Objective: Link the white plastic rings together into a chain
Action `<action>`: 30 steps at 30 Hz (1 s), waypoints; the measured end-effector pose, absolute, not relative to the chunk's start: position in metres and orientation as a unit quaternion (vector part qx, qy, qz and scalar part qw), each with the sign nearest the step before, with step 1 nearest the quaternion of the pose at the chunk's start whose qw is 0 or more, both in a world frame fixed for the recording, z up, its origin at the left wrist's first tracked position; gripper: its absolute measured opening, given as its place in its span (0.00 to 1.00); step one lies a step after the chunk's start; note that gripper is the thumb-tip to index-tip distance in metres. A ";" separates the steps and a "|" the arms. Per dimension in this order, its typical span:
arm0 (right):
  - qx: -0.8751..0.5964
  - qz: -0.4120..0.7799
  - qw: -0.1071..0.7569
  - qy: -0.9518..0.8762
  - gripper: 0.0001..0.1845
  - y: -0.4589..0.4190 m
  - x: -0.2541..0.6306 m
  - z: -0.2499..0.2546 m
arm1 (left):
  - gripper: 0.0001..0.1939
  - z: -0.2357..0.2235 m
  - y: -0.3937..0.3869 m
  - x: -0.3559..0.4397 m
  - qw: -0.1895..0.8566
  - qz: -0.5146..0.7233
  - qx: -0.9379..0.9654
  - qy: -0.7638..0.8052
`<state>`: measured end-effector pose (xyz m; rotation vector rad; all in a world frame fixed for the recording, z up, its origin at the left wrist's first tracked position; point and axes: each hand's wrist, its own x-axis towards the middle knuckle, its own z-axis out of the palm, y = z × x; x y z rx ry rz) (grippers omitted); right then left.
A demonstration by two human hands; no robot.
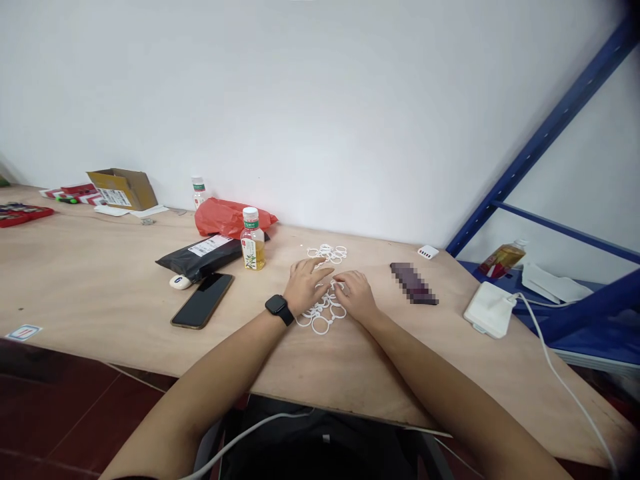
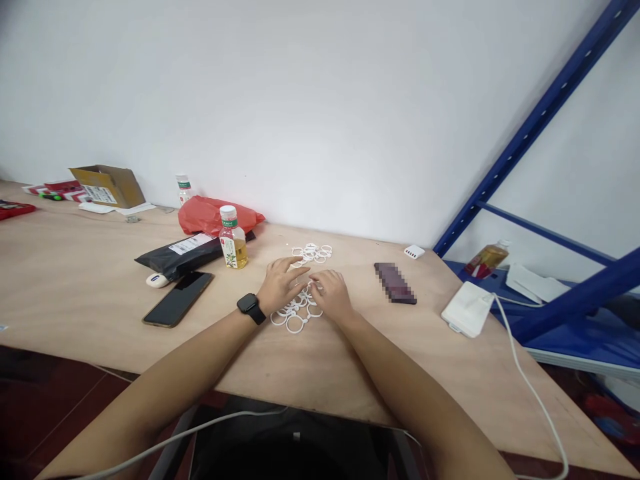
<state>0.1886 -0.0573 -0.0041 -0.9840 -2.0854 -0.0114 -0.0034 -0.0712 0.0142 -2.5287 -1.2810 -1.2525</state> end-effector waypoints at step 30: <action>-0.389 0.170 0.481 -0.767 0.12 -0.061 0.181 0.000 | 0.07 0.012 -0.068 0.004 -0.255 -0.502 -0.733 -0.380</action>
